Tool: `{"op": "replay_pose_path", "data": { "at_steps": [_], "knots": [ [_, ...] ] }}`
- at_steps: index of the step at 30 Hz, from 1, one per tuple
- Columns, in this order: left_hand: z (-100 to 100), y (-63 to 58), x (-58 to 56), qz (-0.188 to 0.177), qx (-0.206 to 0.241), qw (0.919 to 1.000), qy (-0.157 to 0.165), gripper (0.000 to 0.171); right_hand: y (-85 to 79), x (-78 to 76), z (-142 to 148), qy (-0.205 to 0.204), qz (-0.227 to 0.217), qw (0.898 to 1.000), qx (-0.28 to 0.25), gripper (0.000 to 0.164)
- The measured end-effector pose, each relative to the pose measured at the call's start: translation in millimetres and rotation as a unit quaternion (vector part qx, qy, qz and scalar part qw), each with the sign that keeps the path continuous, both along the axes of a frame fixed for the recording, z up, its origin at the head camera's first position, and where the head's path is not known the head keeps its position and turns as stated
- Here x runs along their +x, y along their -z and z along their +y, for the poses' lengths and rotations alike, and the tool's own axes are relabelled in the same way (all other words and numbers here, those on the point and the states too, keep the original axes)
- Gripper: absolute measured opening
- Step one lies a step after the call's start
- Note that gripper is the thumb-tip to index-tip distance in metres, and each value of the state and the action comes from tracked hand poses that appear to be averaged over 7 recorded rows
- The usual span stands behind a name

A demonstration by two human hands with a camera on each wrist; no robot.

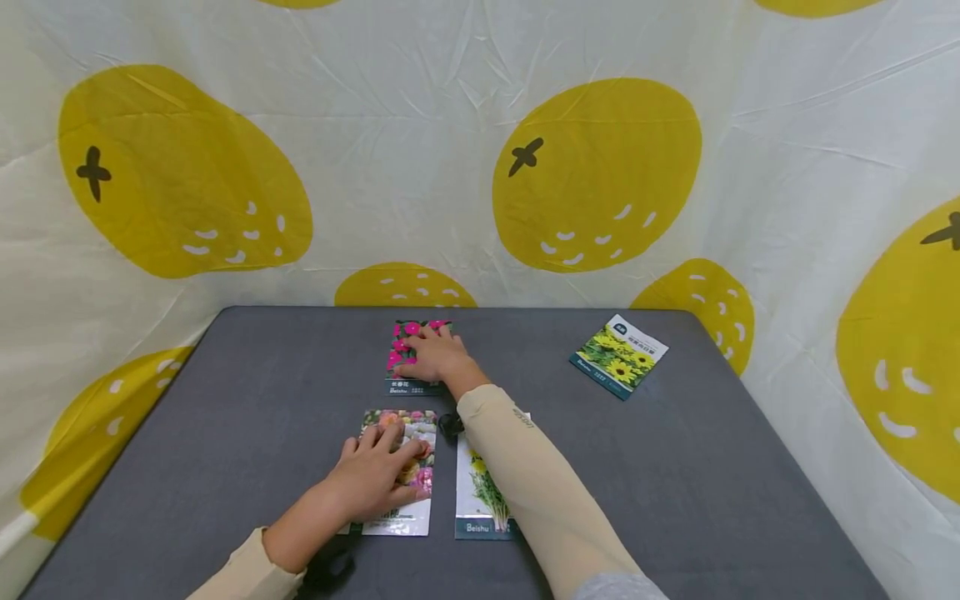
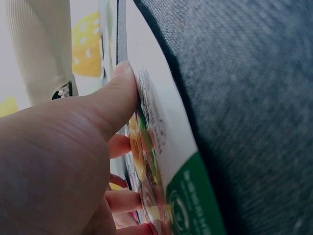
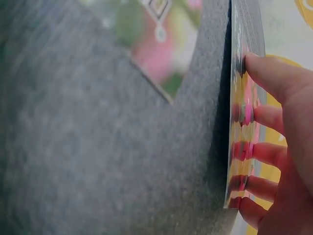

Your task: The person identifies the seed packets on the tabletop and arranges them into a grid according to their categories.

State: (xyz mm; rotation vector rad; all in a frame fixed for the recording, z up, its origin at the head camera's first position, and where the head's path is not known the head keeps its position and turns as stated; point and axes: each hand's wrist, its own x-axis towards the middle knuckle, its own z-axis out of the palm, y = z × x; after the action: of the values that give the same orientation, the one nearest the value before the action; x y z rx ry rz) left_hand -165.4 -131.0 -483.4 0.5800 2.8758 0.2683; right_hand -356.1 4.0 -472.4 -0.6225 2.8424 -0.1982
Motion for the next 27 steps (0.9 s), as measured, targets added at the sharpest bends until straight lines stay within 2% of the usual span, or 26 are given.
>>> {"op": "replay_pose_path", "data": {
  "at_steps": [9, 27],
  "knots": [
    [0.4, -1.4, 0.7, 0.000, 0.004, 1.0000, 0.001, 0.065, -0.4, 0.5, -6.0, 0.007, 0.003, 1.000, 0.000, 0.075],
    [-0.3, 1.4, -0.7, 0.003, 0.002, 1.0000, 0.004, 0.065, 0.8, 3.5, -16.6, 0.007, 0.015, 1.000, 0.004, 0.072]
  ]
}}
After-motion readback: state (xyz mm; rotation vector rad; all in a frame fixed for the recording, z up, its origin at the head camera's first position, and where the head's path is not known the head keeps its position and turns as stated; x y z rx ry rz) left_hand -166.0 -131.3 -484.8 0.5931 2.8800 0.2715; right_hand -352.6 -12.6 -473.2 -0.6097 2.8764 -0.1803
